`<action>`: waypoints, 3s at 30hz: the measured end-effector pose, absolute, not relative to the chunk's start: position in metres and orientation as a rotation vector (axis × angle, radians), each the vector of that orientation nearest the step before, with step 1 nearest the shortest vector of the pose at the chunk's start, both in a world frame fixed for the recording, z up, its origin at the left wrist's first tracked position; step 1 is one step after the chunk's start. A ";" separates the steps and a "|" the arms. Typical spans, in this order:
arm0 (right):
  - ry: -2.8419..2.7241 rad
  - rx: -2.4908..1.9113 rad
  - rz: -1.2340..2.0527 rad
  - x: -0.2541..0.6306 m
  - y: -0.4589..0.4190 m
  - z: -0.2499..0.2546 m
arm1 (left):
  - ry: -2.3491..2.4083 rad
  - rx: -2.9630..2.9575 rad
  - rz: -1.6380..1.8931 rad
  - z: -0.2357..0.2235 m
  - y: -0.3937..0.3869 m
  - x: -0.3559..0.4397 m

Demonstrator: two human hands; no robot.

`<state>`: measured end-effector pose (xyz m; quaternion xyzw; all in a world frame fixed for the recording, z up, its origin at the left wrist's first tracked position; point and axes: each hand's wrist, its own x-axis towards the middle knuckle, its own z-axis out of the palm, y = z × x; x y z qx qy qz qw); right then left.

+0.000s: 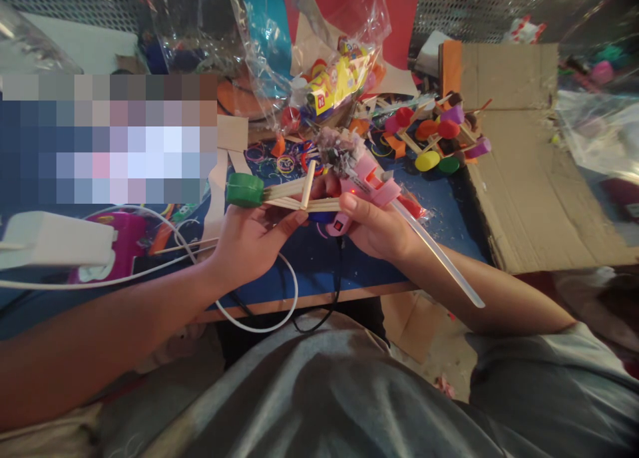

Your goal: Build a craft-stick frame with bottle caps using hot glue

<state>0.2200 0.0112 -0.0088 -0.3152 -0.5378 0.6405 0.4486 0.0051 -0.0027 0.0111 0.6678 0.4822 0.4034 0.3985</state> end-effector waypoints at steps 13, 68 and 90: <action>-1.234 -0.772 1.618 0.217 0.010 0.001 | 1.107 1.525 1.069 0.005 0.000 0.004; -0.865 -1.277 1.515 0.335 -0.001 0.017 | 0.952 0.921 1.299 -0.002 0.013 0.004; -0.919 -1.425 1.391 0.377 -0.009 0.002 | 0.959 0.963 1.212 0.001 0.009 0.008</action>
